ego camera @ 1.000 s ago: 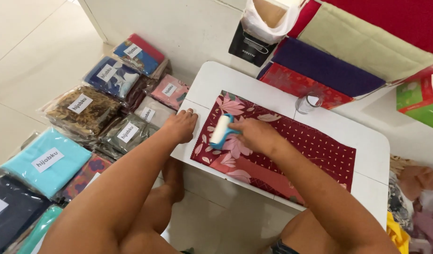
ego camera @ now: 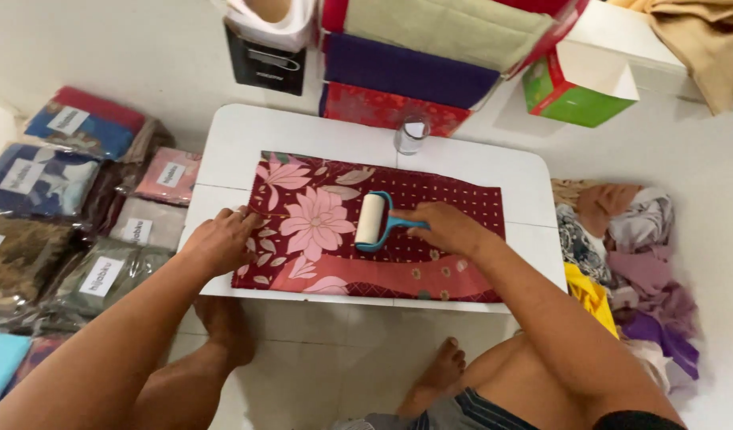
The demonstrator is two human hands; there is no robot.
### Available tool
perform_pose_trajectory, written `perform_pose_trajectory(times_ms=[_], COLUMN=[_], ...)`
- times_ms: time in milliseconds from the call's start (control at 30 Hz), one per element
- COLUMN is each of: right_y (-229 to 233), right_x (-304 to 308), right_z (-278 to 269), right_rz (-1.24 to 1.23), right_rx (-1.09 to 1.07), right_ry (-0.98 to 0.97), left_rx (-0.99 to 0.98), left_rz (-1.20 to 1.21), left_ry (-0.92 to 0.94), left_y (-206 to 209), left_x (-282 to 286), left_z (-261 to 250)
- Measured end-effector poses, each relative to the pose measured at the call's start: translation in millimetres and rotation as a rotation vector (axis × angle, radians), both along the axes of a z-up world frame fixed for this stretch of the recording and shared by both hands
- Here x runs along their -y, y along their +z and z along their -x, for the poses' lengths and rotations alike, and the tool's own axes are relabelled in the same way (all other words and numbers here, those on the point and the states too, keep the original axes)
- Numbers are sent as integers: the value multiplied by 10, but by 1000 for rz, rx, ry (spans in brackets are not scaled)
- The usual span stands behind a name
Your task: A person folds a patterned cloth on a small table and then uses a lint roller to clean the fabric surface.
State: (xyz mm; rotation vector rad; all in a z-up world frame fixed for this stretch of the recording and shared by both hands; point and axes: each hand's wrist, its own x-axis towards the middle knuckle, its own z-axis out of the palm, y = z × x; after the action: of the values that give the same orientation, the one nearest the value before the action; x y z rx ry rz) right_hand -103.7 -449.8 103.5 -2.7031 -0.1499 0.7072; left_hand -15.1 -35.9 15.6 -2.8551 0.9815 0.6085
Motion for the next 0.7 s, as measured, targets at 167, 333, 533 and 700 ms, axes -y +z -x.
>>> perform_pose_trajectory(times_ms=[167,333,533,700], right_y=[180,28,80,-49], right_x=[527,1752,1249,1127], right_z=[158,506,546,503], right_rz=[51,215,242,116], right_rx=[-38,-129,-10,46], right_ry=[-93,-280,-248,-176], left_rx=[-34,-58,-53,-70], left_rz=[-89,-84,-102,-136], left_ry=[41,59,60,53], left_y=[-5,41,67,71], left_x=[60,119,163,194], left_z=[-87,-109,-112,-147])
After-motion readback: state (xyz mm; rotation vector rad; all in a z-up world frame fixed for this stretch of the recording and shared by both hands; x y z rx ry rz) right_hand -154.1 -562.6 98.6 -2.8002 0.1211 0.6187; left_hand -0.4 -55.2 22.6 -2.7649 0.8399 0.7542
